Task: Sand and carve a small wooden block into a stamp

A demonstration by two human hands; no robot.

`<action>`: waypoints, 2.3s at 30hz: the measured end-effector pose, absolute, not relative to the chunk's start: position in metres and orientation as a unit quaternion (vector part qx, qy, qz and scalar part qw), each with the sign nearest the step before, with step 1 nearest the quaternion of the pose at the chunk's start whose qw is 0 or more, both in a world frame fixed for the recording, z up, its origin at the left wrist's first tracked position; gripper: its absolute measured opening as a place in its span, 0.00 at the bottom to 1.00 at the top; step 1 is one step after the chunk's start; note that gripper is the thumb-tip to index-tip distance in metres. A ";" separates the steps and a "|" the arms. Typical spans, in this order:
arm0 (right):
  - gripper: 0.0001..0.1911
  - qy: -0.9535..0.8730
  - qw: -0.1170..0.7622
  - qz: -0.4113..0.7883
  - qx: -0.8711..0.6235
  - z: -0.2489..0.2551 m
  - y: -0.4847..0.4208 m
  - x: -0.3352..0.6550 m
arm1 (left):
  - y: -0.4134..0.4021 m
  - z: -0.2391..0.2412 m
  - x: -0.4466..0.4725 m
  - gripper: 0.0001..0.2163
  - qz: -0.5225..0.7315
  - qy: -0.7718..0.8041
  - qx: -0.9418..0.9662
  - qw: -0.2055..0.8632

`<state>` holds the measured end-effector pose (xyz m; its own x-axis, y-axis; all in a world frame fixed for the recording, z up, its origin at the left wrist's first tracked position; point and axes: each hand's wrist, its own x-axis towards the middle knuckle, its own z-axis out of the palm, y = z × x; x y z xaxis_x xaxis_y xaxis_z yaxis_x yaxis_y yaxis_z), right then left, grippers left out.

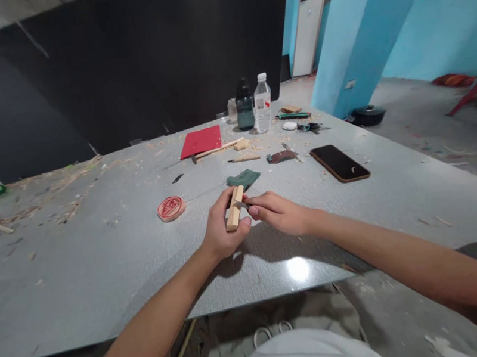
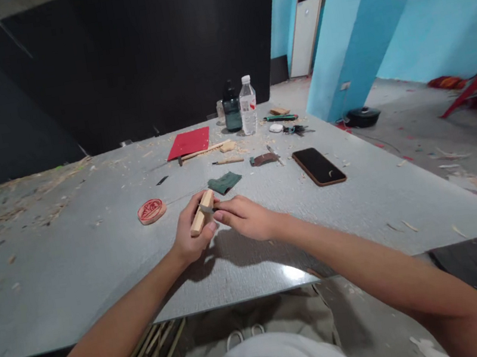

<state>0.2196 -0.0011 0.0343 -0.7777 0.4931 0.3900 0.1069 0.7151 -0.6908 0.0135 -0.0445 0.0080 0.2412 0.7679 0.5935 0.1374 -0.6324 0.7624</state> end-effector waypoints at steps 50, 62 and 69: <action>0.25 -0.889 0.250 0.138 -0.358 0.038 0.035 0.218 | -0.025 0.018 -0.010 0.33 0.401 0.399 0.823 -0.044; 0.25 -0.838 0.309 0.160 -0.421 0.036 0.034 0.236 | -0.019 0.014 -0.023 0.31 0.451 0.388 0.802 -0.047; 0.26 -0.889 0.287 0.207 -0.291 0.034 -0.009 0.214 | -0.023 0.014 -0.018 0.32 0.447 0.362 0.818 -0.016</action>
<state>0.2144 -0.0088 0.0340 -0.6660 0.6367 0.3887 0.3993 0.7444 -0.5352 -0.0175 -0.0235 0.0139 0.3381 0.5768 0.7436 0.6059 -0.7380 0.2969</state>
